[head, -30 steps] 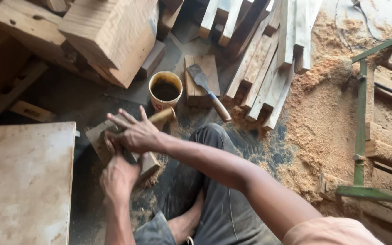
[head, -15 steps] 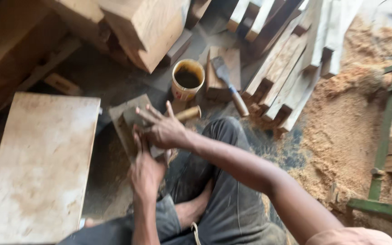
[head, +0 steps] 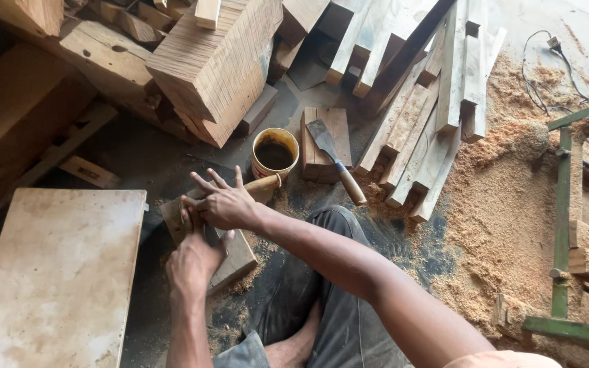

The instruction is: The person sits on the floor and sharpens a chisel on a sharpening stone, repeatedly applying liquid from a nearby container. They also use a trowel to spread the liquid on the stone and handle a small piece of sandpaper.

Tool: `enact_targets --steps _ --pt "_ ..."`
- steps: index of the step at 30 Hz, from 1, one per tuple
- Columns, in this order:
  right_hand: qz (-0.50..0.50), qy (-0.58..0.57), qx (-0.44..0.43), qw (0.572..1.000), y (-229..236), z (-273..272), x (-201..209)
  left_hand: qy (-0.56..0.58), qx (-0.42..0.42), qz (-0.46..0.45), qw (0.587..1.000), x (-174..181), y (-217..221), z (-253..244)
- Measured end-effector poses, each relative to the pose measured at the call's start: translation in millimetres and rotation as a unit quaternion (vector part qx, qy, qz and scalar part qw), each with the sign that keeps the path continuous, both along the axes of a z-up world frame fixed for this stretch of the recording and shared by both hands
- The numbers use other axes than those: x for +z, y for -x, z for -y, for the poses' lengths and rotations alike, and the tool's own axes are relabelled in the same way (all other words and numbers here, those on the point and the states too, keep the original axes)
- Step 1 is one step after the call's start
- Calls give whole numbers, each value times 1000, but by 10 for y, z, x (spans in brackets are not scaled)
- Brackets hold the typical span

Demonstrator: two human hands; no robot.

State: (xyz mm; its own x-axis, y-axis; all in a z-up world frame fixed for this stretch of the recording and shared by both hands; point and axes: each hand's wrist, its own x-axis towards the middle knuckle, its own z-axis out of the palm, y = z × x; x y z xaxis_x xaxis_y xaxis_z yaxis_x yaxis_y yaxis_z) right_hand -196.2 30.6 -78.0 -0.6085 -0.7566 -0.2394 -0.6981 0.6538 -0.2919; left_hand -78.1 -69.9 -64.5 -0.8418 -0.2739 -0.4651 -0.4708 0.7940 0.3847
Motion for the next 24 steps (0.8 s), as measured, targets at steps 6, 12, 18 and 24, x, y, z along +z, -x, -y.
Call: enact_targets --steps 6,12,18,24 --pt "-25 10 9 1000 -126 -79 20 13 11 -62 998 230 -195 -193" --pt "-18 3 49 999 -667 -485 167 -16 40 8 999 549 -690 -594" --pt "-25 -6 64 998 -622 -498 213 -11 24 25 999 421 -571 -516" --pt "-13 -3 32 999 -226 -165 99 13 7 45 999 184 -173 -187"
